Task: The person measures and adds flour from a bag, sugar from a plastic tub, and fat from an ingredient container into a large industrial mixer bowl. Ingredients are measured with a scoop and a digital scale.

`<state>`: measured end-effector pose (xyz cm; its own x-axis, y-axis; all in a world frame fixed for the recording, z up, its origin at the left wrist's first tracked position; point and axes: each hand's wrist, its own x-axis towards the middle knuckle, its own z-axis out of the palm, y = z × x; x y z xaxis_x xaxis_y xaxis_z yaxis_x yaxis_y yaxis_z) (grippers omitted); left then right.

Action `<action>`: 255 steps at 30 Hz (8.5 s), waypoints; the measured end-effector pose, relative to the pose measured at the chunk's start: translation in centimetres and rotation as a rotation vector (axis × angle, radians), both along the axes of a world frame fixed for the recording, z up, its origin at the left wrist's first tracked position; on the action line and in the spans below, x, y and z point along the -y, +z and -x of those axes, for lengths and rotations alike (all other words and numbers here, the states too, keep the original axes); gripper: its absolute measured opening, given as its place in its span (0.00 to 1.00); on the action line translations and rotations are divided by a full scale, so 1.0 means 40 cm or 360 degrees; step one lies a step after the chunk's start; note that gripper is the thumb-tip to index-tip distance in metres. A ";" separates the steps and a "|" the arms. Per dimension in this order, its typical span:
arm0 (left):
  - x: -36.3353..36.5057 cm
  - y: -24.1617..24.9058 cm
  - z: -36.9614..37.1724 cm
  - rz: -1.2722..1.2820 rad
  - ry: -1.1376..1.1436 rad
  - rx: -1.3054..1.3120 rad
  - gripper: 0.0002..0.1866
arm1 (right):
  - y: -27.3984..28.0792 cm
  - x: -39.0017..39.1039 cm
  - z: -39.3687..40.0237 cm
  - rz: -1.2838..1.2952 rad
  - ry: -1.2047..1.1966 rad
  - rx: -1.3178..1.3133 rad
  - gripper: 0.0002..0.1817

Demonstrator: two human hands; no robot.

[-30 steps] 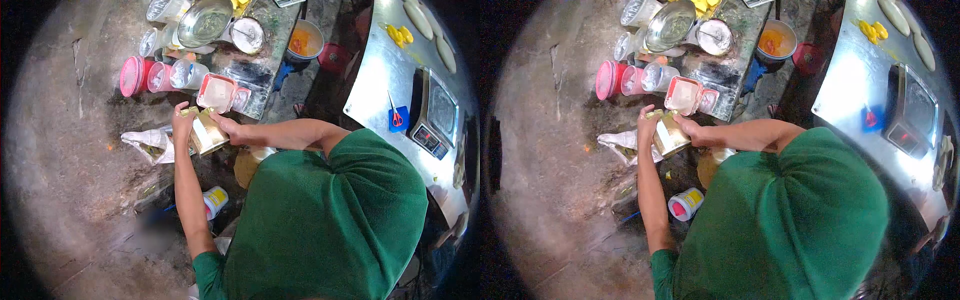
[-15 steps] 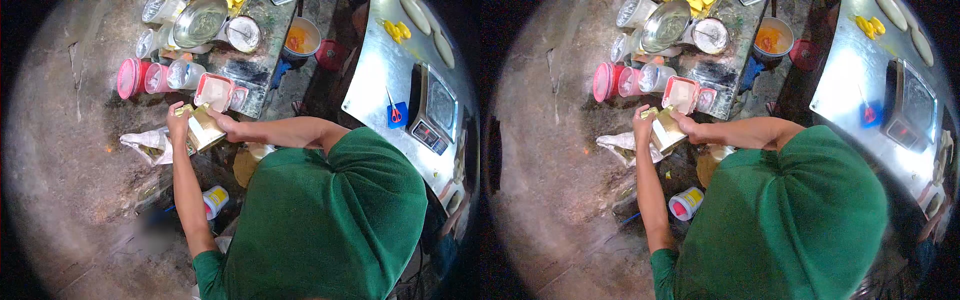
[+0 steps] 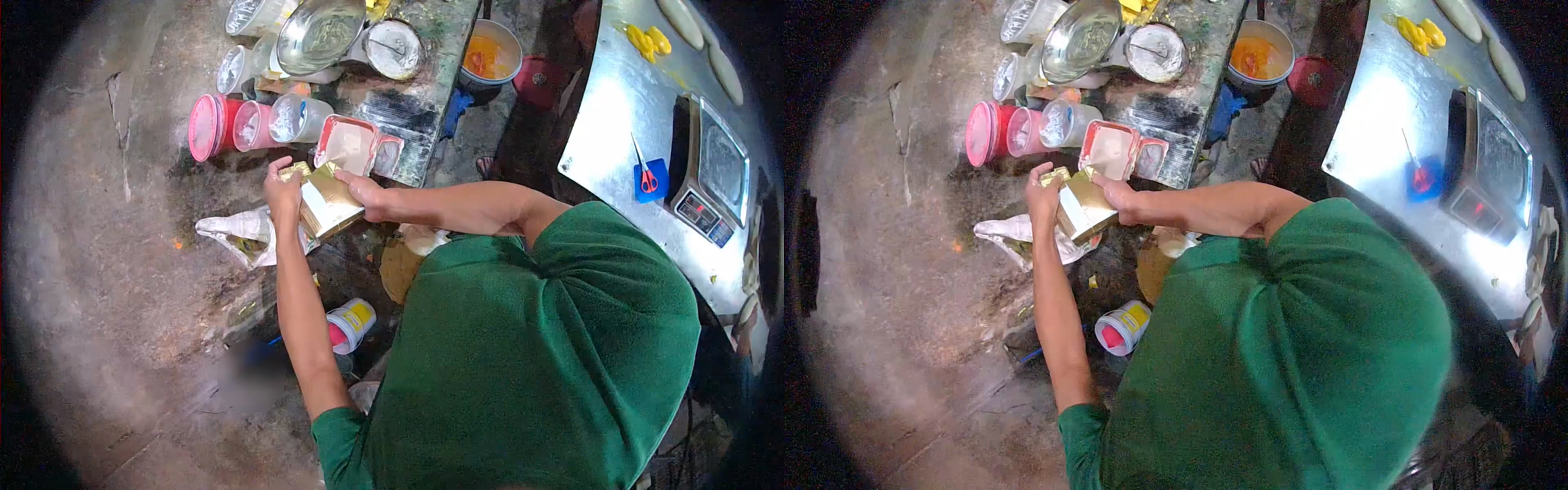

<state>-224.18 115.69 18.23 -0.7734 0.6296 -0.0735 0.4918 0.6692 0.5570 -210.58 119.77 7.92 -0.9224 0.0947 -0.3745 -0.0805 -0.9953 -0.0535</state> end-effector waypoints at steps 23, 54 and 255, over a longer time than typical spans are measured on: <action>0.179 -0.011 -0.127 -0.1361 0.0365 0.0955 0.13 | 0.086 -0.083 -0.100 -0.2296 -0.0171 -0.0198 0.20; 0.110 -0.289 -0.382 -0.0418 0.0009 0.0891 0.16 | -0.145 -0.585 -0.318 -0.3042 -0.0361 0.1027 0.16; 0.776 -0.776 -0.294 -0.0341 0.1467 0.1341 0.18 | -0.153 -0.544 0.473 -0.3528 0.0574 0.0075 0.07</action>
<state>-212.41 84.64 -12.83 -0.6932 -0.0555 -0.7186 -0.6656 0.4316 0.6088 -229.49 141.53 1.78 -0.9884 0.1468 0.0386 0.0680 0.6558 -0.7519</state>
